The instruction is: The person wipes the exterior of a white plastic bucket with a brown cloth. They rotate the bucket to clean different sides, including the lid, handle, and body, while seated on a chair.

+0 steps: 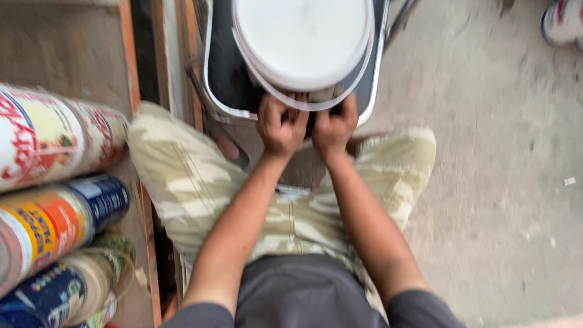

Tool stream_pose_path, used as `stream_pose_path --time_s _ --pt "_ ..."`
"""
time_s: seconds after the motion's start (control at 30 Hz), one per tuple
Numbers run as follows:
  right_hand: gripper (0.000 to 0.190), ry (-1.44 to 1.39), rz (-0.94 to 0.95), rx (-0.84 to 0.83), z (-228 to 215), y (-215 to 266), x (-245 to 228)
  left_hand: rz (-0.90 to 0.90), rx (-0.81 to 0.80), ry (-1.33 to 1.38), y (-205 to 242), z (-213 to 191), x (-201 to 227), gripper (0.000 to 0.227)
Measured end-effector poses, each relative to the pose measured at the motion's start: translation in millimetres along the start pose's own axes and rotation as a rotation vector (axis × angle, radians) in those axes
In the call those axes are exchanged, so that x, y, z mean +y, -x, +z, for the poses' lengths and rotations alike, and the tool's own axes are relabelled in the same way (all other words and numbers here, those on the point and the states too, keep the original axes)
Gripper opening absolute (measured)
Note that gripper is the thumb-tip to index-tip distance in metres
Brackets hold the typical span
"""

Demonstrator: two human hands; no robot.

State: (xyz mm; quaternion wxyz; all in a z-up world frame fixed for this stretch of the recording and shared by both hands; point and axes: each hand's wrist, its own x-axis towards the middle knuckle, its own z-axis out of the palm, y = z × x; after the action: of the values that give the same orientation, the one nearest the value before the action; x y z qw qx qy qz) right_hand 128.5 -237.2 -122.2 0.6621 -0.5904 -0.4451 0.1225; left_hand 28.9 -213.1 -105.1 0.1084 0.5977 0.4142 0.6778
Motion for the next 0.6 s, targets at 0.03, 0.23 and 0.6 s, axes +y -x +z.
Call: stream_pose_path --time_s 0.03,0.23,0.6 --pt "0.012 -0.117 0.047 0.001 -10 19 20 -0.048 0.045 -0.009 14 -5 0 0.023" --pt "0.017 -0.097 -0.001 0.083 7 2 -19 -0.005 0.050 0.053 -26 -22 4 0.016" --pt "0.014 -0.012 -0.016 0.058 20 2 -23 -0.027 -0.018 0.064 -22 -21 -11 0.016"
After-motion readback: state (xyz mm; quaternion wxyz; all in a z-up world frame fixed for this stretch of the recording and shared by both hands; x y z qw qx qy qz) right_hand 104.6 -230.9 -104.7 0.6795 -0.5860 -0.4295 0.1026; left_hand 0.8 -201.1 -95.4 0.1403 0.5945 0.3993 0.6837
